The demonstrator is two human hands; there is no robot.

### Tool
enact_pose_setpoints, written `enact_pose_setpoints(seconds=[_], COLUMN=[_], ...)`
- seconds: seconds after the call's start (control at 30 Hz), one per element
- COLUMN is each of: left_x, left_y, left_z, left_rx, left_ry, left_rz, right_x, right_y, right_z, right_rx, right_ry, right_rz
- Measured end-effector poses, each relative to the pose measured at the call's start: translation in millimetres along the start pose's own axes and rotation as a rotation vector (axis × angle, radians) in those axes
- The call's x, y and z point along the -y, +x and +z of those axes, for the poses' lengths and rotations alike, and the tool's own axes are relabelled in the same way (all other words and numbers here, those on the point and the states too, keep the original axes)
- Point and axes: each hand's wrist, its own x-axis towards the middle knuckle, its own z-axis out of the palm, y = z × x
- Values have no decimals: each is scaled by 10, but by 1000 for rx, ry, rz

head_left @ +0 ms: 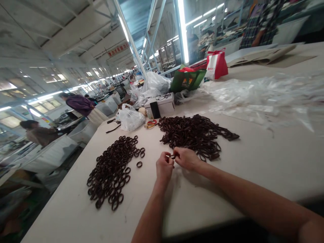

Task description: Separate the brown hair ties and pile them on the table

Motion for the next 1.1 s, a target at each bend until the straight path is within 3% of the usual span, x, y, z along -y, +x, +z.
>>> enact_pose_setpoints(seconds=[0.13, 0.2, 0.27, 0.4, 0.47, 0.5, 0.6, 0.7, 0.83, 0.97, 1.1], left_x=[12, 80, 203, 496, 579, 593, 525, 348, 150, 71, 5], left_y=[52, 127, 218, 315, 320, 329, 441, 685, 1053, 1255, 1175], left_z=[-85, -220, -457, -1068, -1249, -1274, -1103, -745, -349, -149, -101], left_rx=[14, -43, -174, -588, -665, -643, -443, -202, 6, 92, 101], left_ry=[-15, 15, 111, 447, 529, 540, 551, 570, 615, 621, 530], left_rz=[-45, -73, -104, -128, -124, -118, -39, 62, 110, 79, 44], right_x=[-54, -102, -169, -325, -395, -424, -487, -511, -497, -491, -487], right_y=[-15, -2, 33, 141, 187, 203, 229, 232, 221, 212, 216], right_z=[14, 18, 10, -32, -49, -54, -54, -38, -10, 3, -18], right_rx=[40, 0, -76, -229, -289, -311, -350, -344, -317, -296, -291], right_ry=[81, 124, 150, 125, 93, 79, 56, 45, 36, 45, 75], right_rz=[-60, -103, -143, -138, -139, -146, -166, -182, -205, -211, -207])
